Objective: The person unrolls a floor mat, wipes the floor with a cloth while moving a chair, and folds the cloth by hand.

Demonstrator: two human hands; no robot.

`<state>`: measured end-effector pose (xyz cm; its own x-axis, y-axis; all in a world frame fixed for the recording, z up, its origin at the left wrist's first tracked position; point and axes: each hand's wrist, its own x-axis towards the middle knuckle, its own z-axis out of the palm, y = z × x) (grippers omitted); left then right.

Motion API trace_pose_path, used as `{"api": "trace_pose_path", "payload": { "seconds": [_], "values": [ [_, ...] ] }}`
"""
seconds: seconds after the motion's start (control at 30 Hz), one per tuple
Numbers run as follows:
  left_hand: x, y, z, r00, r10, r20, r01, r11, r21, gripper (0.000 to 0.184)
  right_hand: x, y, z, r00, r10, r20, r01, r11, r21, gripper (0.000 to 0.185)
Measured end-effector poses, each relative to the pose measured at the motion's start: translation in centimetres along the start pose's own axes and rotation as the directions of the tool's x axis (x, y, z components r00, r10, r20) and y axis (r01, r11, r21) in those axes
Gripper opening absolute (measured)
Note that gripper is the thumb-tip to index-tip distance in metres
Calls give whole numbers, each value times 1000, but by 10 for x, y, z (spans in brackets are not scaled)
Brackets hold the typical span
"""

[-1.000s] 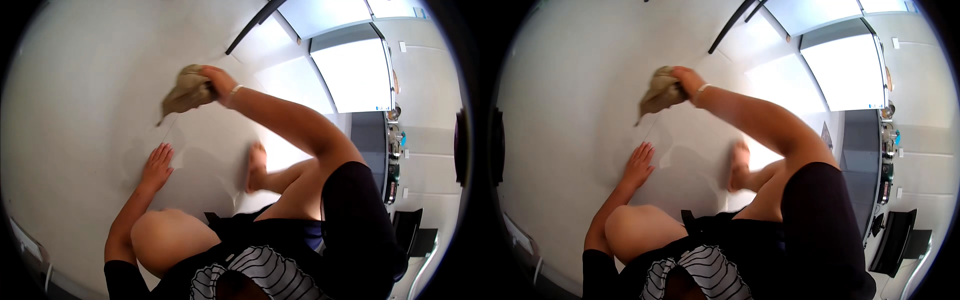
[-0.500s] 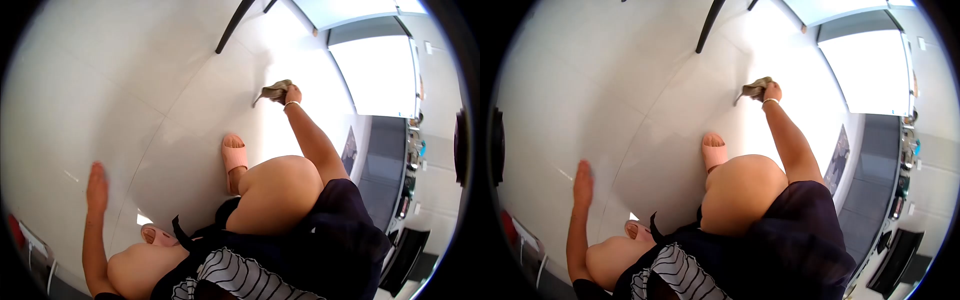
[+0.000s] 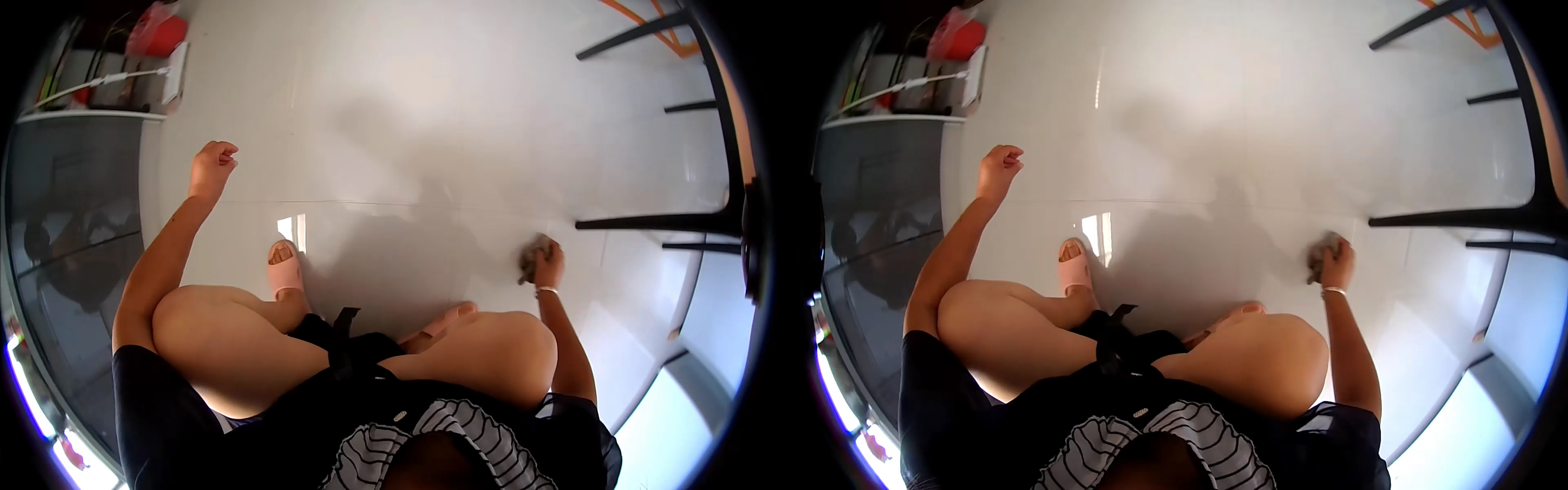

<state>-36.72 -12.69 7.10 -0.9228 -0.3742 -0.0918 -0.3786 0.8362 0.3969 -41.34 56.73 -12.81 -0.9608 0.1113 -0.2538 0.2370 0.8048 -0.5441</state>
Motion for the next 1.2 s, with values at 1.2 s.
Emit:
{"api": "trace_pose_path", "payload": {
  "seconds": [1.2],
  "values": [
    [80, -118, 172, 610, 761, -222, -784, 621, -26, 25, -16, -350, 127, 909, -41, 416, -11, 992, 123, 37]
  ]
}}
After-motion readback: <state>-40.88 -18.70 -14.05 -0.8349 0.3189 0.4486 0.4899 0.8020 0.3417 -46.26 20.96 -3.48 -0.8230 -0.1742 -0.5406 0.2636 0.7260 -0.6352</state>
